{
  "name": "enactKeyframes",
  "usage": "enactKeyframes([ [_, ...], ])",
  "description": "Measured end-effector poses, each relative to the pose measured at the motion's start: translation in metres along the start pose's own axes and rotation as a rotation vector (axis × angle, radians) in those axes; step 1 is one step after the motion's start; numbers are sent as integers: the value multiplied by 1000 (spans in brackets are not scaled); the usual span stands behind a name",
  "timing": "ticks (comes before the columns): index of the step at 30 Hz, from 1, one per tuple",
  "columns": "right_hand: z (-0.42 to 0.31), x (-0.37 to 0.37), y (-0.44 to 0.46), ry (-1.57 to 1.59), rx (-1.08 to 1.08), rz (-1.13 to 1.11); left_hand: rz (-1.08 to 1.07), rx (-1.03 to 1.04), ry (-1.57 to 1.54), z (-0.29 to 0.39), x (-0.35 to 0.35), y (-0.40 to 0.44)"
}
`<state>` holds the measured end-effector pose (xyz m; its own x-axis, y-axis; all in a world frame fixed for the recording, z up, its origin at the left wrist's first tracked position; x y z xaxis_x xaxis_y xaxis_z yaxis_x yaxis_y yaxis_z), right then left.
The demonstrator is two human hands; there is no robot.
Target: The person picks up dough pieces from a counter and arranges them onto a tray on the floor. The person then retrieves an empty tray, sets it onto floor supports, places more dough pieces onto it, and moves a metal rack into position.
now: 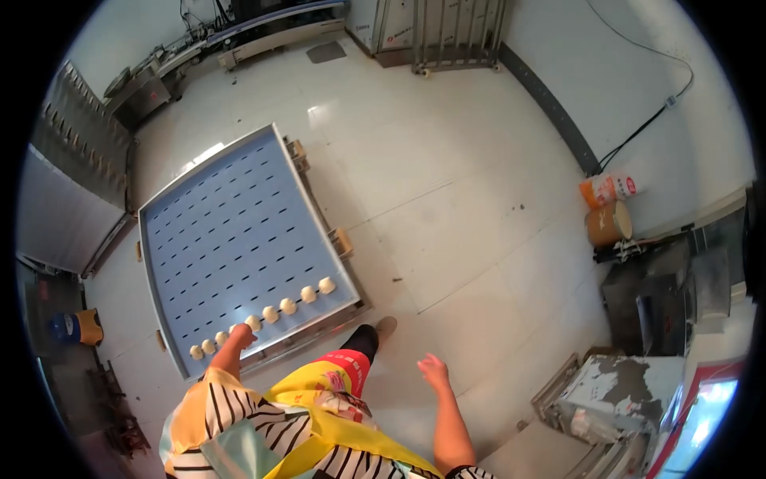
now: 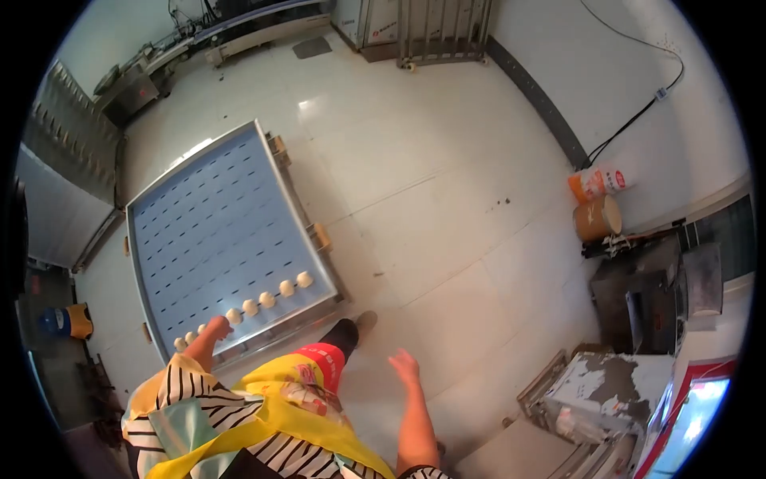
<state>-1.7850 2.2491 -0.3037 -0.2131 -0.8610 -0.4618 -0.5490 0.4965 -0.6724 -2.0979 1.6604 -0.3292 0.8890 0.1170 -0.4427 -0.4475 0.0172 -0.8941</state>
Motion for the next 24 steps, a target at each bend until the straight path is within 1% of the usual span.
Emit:
enactKeyframes([
  [2, -27, -50, 23, -22, -142, -36, 79, -38, -36, 85, -19, -1],
  [3, -48, -79, 42, -34, -222, -40, 126, -43, -57, 139, -32, 4],
  [4, -51, -104, 70, 15, -117, -20, 320, 189, 173, 207, -51, -8],
  [6, 7, -162, 89, 77, 150, -8, 162, 275, 99, 323, -55, 40],
  [7, -6, -200, 82, 24, 238, -9, 175, 431, -136, 387, -45, 91],
  [8, -12, -233, 74, -13, 323, -12, 384, 683, 271, 469, -48, 125],
  [9, -21, -263, 68, 101, 381, 23, 248, 688, -43, 557, -66, 110],
  [10, -17, -289, 66, 220, 446, 56, 384, 922, -30, 637, -99, 38],
  [11, -5, -314, 69, 343, 526, 120, 305, 980, -34, 716, -109, 26],
  [12, 7, -339, 76, 460, 600, 187, 190, 1069, 50, 793, -132, -14],
  [13, 21, -365, 89, 510, 641, 213, 84, 1180, -26, 854, -157, -54],
  [14, 28, -388, 105, 516, 660, 207, 64, 1258, 50, 910, -173, -71],
  [15, 31, -409, 121, 517, 683, 195, 66, 1342, 42, 954, -180, -59],
  [16, 32, -435, 146, 495, 687, 181, 60, 1313, -49, 979, -186, -57],
  [18, 14, -495, 208, 462, 640, 145, 100, 1261, -216, 1026, -237, -56],
  [19, -1, -526, 249, 464, 587, 115, 79, 1019, -250, 1033, -256, -52],
  [20, -21, -561, 297, 473, 499, 81, 221, 940, -142, 1031, -264, -28],
  [21, -47, -595, 349, 510, 414, 34, 328, 916, -18, 1015, -259, 32],
  [22, -81, -624, 400, 525, 363, 7, 398, 887, 124, 993, -266, 55],
  [23, -121, -651, 468, 546, 535, 93, 371, 773, 134, 975, -277, 80],
  [24, -173, -678, 523, 323, 458, 146, 323, 619, 87, 953, -294, 89],
])
Point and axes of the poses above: each hand's wrist, its own y-axis towards the middle knuckle, its own x-axis out of the palm, z = x × y, the point moved 3 cm from there along y, towards the middle knuckle, and after that the axes turned 7 degrees about x, right-handed, at the moved point
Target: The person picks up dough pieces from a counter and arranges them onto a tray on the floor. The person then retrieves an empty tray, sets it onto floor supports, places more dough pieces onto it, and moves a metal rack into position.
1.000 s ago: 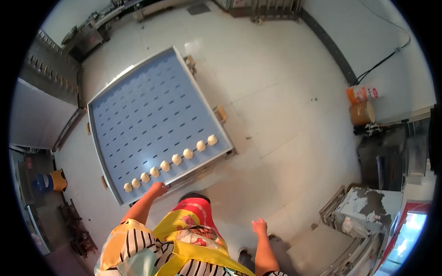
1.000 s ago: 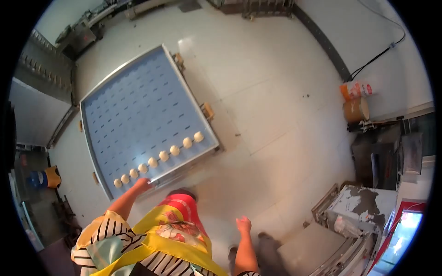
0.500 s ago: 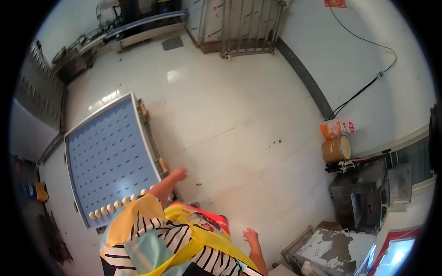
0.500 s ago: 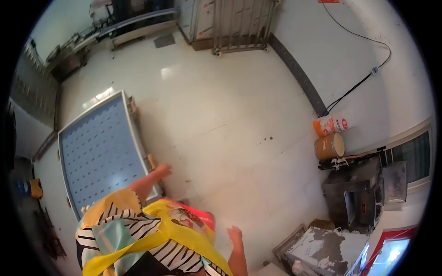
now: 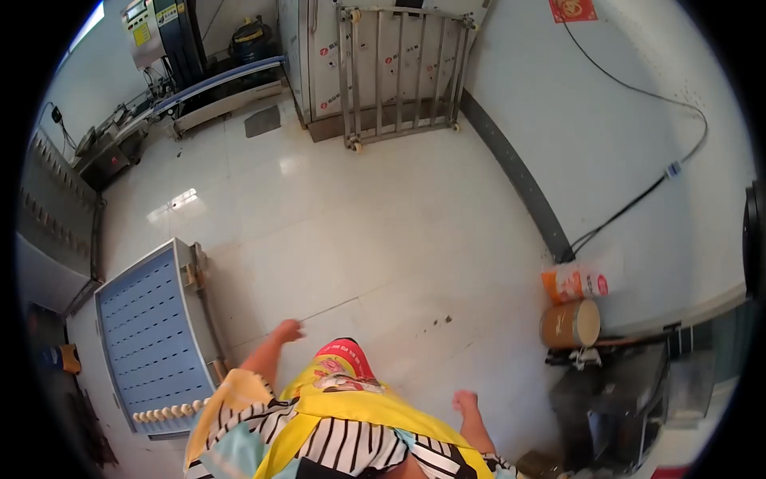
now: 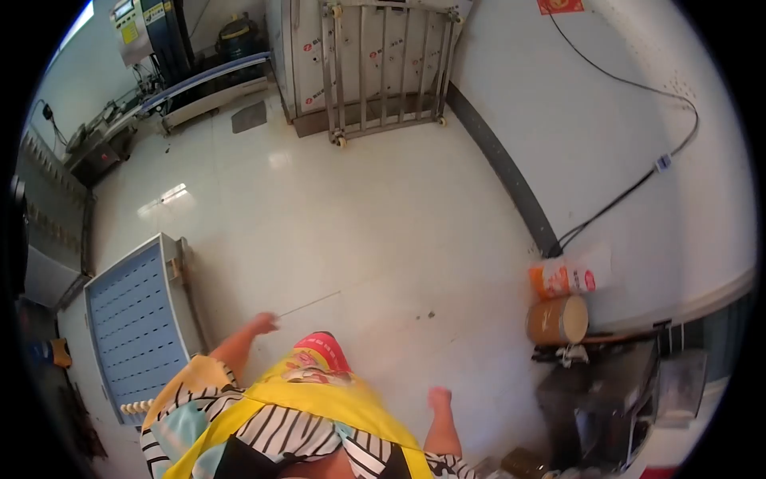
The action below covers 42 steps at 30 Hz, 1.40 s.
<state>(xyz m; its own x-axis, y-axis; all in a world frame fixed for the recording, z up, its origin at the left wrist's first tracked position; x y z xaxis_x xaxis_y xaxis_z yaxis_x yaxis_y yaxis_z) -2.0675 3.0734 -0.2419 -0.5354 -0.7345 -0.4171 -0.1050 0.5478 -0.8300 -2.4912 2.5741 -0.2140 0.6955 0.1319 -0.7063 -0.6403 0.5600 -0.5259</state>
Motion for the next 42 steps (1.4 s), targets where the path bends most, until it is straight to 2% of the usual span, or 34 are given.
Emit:
enactKeyframes([
  [1, -71, 0, 37, -115, -36, -48, -18, -163, -38, -20, -13, -3],
  [4, -282, 18, 92, -233, -356, -72, 42, -749, -350, -71, -50, 1],
  [5, -329, 28, 97, -97, -404, -123, 89, -962, -466, -89, -61, 7],
  [6, -370, 34, 93, 41, -441, -167, 116, -1084, -517, -99, -75, 29],
  [7, -431, 46, 103, 185, -513, -212, 26, -991, -420, -107, -95, 79],
  [8, -464, 56, 111, 227, -464, -250, -163, -639, -63, -108, -114, 143],
  [9, -475, 59, 126, 258, -395, -285, -255, -229, 391, -100, -130, 217],
  [10, -482, 62, 144, 160, -313, -349, -180, 25, 654, -80, -149, 295],
  [11, -496, 67, 165, 68, -237, -418, -81, 80, 599, -46, -189, 368],
  [12, -508, 65, 169, 78, -181, -491, -63, 27, 352, -27, -217, 454],
  [13, -525, 64, 163, 51, -95, -406, 54, 40, 91, 16, -257, 515],
  [14, -539, 57, 167, 20, -123, -364, 152, 68, -322, 69, -303, 572],
  [15, -552, 47, 177, -10, -109, -325, 199, 115, -705, 122, -354, 620],
  [17, -587, 36, 209, -32, -50, -272, 130, 351, -1172, 216, -448, 704],
  [18, -607, 34, 227, -35, -20, -253, 93, 445, -1304, 259, -492, 739],
  [19, -628, 32, 247, -34, -1, -234, 196, 533, -1161, 280, -525, 787],
  [21, -695, 24, 294, -41, 7, -208, 466, 384, -1355, 371, -630, 778],
  [22, -735, 19, 319, -33, -4, -199, 459, 386, -1434, 381, -666, 804],
  [24, -834, 13, 363, 4, -52, -189, 429, 378, -1580, 387, -739, 852],
  [26, -949, 20, 409, 54, -103, -160, 569, 522, -1666, 362, -804, 915],
  [27, -1014, 33, 425, 84, -132, -145, 612, 504, -1717, 356, -842, 935],
  [29, -1152, 67, 420, 121, -279, -204, 717, 514, -1796, 356, -916, 963],
  [30, -1218, 84, 402, 133, -396, -325, 776, 537, -1819, 357, -951, 977],
  [33, -1361, 134, 371, 30, -673, -406, 1013, 447, -1915, 333, -1037, 1056],
  [35, -1426, 161, 365, -33, -817, -421, 1133, 393, -1985, 301, -1090, 1126],
  [37, -1445, 185, 419, -4, -719, -396, 1161, 509, -2021, 248, -1145, 1203],
  [40, -1446, 190, 485, -124, -471, -355, 1228, 558, -2138, 224, -1182, 1250],
  [42, -1458, 184, 510, -351, -522, -273, 1287, 579, -2205, 229, -1213, 1249],
])
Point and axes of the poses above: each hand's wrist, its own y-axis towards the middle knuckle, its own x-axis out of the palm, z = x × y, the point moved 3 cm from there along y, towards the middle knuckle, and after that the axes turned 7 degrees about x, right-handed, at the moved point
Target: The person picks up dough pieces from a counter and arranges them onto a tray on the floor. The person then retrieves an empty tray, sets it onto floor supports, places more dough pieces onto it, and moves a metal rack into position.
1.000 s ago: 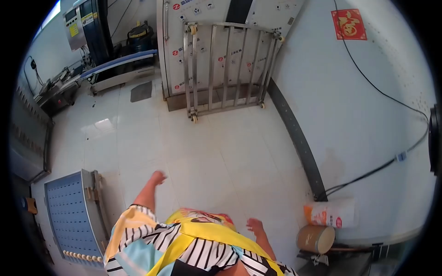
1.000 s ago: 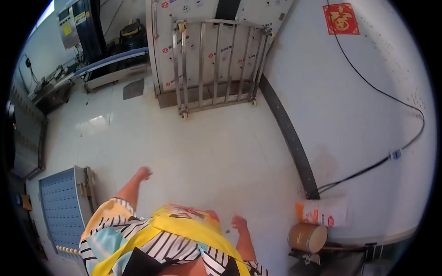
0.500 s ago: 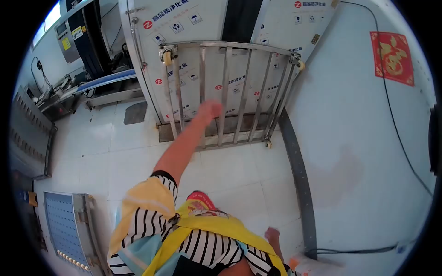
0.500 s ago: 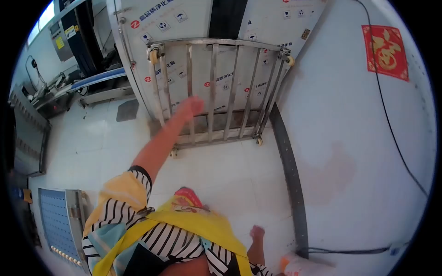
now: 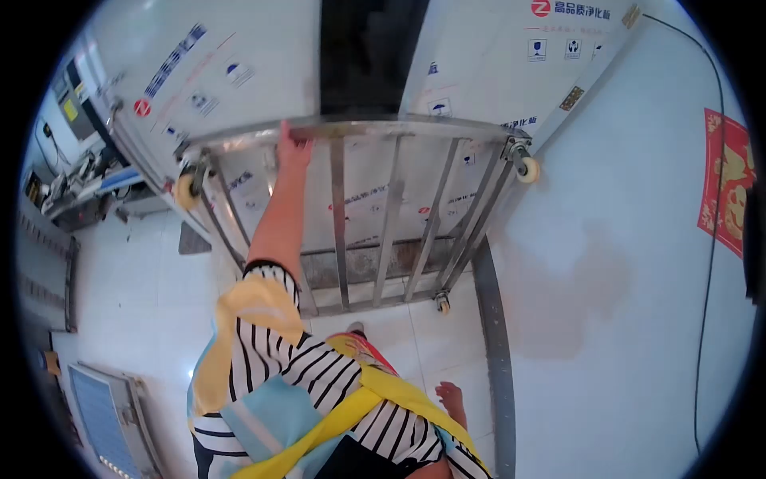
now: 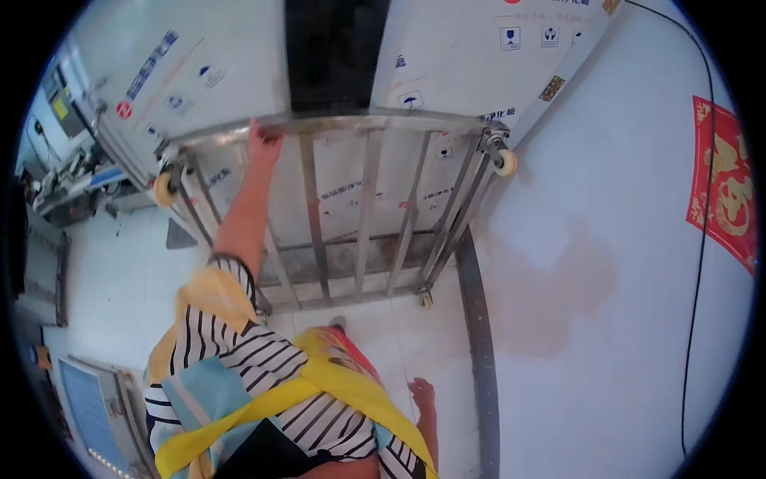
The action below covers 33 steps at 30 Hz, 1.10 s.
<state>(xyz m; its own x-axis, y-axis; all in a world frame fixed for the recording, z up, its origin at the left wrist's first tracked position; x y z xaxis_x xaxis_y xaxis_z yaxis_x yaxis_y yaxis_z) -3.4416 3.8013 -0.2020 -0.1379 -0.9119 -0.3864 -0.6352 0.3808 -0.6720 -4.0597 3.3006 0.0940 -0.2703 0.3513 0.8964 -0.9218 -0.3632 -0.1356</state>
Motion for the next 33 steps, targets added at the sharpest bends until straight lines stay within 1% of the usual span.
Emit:
enactKeyframes([
  [1, -1, -9, 14, -32, -54, -60, 24, 8, -37, -1, 3, 0],
  [2, 2, -19, 29, 50, -59, -46, 55, 11, -76, -1, 3, 1],
  [3, -2, -28, 40, 132, -66, -33, -13, 57, -116, -3, 6, 14],
  [4, -48, -41, 23, 244, 211, 28, -78, 106, -164, -2, 3, 23],
  [5, -54, -52, 41, 225, 198, 14, -140, 160, -213, -3, 2, 27],
  [6, -54, -65, 69, 426, 182, -116, -102, 135, -198, -6, -1, 22],
  [7, -72, -74, 89, 297, 103, -34, -68, 111, -182, -4, 1, 11],
  [8, -99, -85, 109, 286, -21, -22, -41, 91, -172, 3, 9, -3],
  [9, -133, -96, 126, 456, -64, -25, 35, 114, -166, 7, 17, -30],
  [10, -203, -99, 108, 615, -203, -96, -17, 82, -164, 5, 9, -45],
  [11, -254, -107, 111, 691, -286, -231, -64, 62, -164, 8, -1, -60],
  [12, -305, -112, 105, 788, -358, -276, -107, 59, -163, 17, -12, -75],
  [14, -381, -129, 124, 910, -554, -487, -145, -6, -243, 22, -27, -117],
  [16, -438, -148, 140, 1041, -574, -673, -61, 95, -181, 23, -41, -161],
  [18, -492, -153, 142, 1445, -258, -687, -51, 174, -179, 25, -6, -214],
  [20, -516, -141, 124, 1569, -265, -856, 47, 222, -236, 29, 4, -246],
  [22, -519, -138, 119, 1549, -408, -894, 2, 232, -239, 33, -1, -262],
  [23, -514, -141, 133, 1579, -490, -830, 9, 204, -220, 18, -10, -261],
  [24, -519, -155, 146, 1521, -582, -845, 23, 204, -223, 4, -10, -266],
  [25, -539, -163, 165, 1461, -684, -860, 31, 203, -232, -7, -6, -252],
  [26, -545, -171, 164, 1398, -783, -870, 42, 199, -241, -6, -7, -257],
  [29, -548, -179, 148, 1494, -565, -633, -4, 172, -244, 9, -6, -267],
  [32, -545, -157, 169, 1532, -540, -636, 22, 172, -245, 6, -28, -242],
  [33, -543, -152, 161, 1431, -583, -550, 36, 158, -228, 10, -36, -241],
])
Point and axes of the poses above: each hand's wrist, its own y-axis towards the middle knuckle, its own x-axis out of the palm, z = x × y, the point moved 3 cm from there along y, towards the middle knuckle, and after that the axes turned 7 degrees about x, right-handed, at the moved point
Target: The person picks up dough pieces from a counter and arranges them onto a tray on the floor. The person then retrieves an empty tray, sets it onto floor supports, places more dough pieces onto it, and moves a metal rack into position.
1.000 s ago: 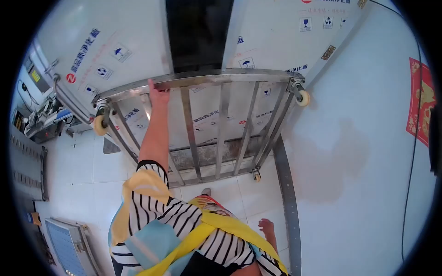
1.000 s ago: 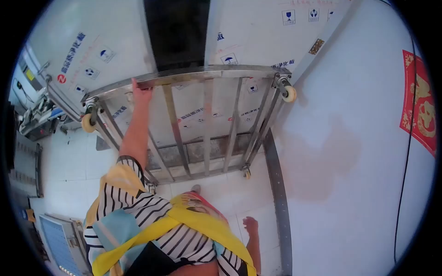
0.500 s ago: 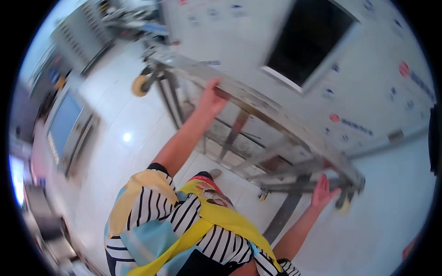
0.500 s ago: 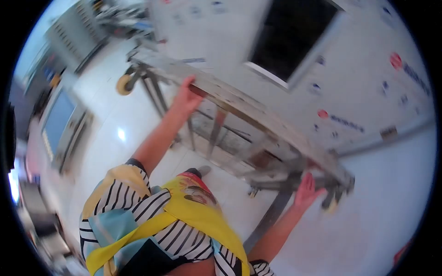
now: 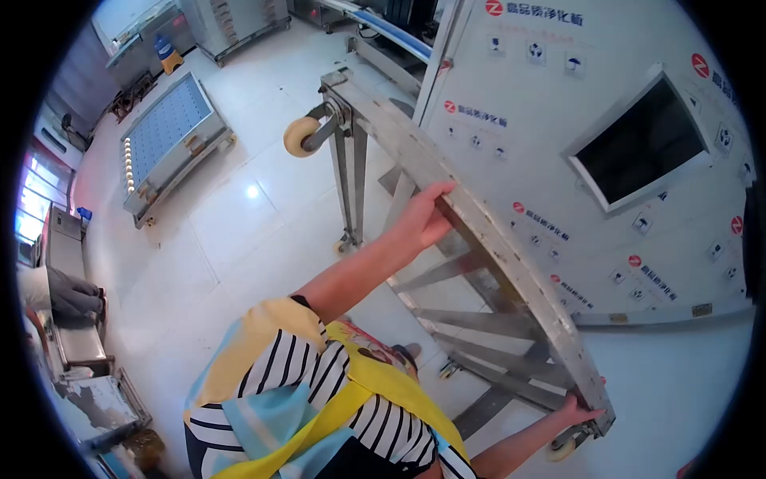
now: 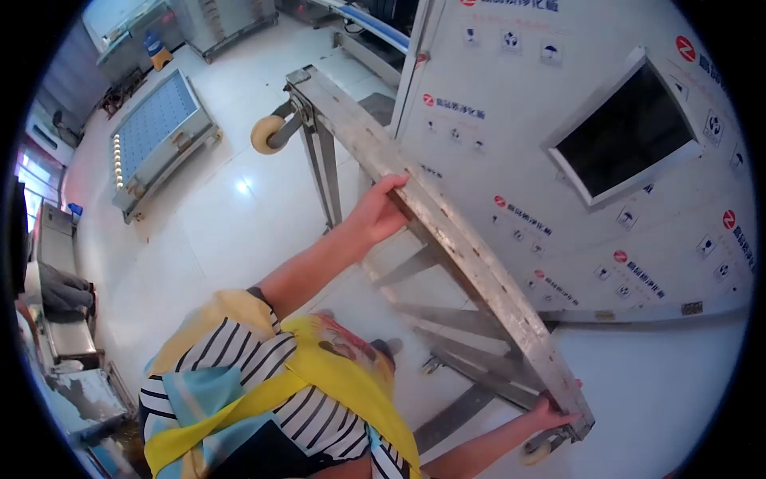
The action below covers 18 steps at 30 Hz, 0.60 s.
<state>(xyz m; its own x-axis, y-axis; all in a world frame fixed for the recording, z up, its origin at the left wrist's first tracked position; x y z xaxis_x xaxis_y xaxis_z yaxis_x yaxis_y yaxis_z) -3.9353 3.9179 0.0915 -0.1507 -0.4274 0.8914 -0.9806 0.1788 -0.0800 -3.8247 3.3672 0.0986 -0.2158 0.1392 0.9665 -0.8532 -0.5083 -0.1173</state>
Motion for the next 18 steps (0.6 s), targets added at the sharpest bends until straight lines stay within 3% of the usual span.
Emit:
enactKeyframes([
  [13, 57, -16, -93, 30, -18, 74, 30, -47, 99, 57, -41, -16],
  [16, 48, -36, -117, 50, 2, 158, 159, -64, 90, 59, -56, -43],
  [18, 40, -58, -126, -115, -24, 331, 193, -64, 93, 62, -65, -62],
])
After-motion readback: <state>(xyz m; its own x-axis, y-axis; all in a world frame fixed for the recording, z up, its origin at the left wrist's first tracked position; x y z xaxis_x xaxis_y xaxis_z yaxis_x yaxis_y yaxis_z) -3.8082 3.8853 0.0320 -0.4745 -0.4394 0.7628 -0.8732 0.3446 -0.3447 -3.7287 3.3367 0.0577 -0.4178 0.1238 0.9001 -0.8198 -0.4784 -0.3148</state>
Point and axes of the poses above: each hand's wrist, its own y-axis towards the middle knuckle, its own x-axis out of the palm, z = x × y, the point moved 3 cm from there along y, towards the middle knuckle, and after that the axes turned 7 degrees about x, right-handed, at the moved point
